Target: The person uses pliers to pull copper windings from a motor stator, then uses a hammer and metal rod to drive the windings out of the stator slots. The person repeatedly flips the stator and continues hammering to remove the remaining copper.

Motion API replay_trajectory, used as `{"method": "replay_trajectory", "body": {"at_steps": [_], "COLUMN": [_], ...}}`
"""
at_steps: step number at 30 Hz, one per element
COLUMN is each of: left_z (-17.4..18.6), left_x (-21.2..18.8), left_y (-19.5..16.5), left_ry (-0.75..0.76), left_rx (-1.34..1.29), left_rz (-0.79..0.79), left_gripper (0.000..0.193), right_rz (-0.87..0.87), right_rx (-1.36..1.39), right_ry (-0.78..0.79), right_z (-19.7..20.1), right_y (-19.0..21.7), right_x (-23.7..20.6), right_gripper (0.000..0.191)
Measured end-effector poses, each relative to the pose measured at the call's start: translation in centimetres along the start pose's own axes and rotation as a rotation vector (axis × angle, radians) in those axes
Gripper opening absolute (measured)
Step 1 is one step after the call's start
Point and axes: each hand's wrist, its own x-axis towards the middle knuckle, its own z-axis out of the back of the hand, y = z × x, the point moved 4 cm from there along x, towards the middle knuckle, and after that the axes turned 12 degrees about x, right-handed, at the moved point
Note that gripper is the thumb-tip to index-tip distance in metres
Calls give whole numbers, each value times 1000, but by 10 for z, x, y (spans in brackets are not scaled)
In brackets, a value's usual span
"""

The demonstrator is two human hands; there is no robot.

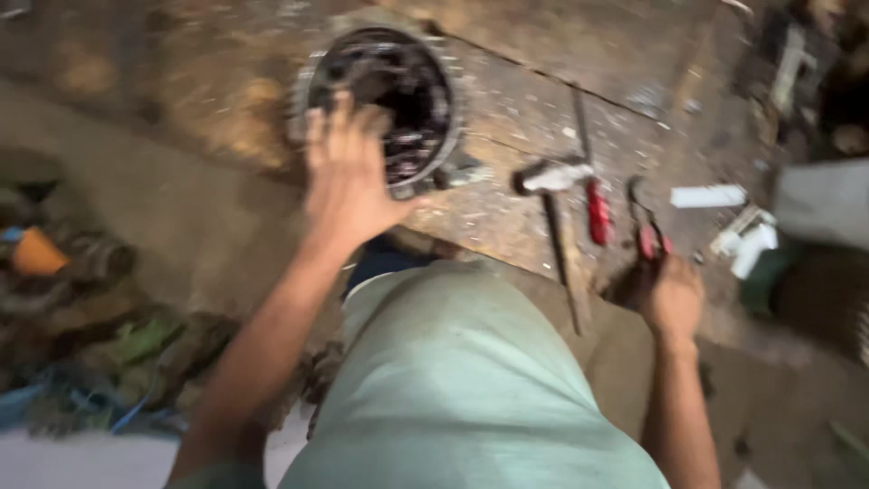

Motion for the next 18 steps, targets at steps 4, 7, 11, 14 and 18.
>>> {"method": "replay_trajectory", "body": {"at_steps": [4,7,11,14,18], "left_z": [-3,-4,1,1,2], "left_x": [-4,-8,-13,-15,-19], "left_y": [10,13,13,15,25], "left_ry": [2,-19,-115,-112,-111], "left_rx": [-117,-102,-128,-135,-294], "left_rz": [33,37,5,-1,-50], "left_gripper": [102,92,86,85,85], "right_rz": [-342,-592,-594,-307,133], "right_rx": [497,748,1090,838,499], "right_ry": [-13,-32,-64,-108,-263], "right_z": [11,46,122,188,239], "right_y": [11,41,115,181,269], "right_x": [12,19,14,9,26], "right_gripper": [33,38,37,28,23]}}
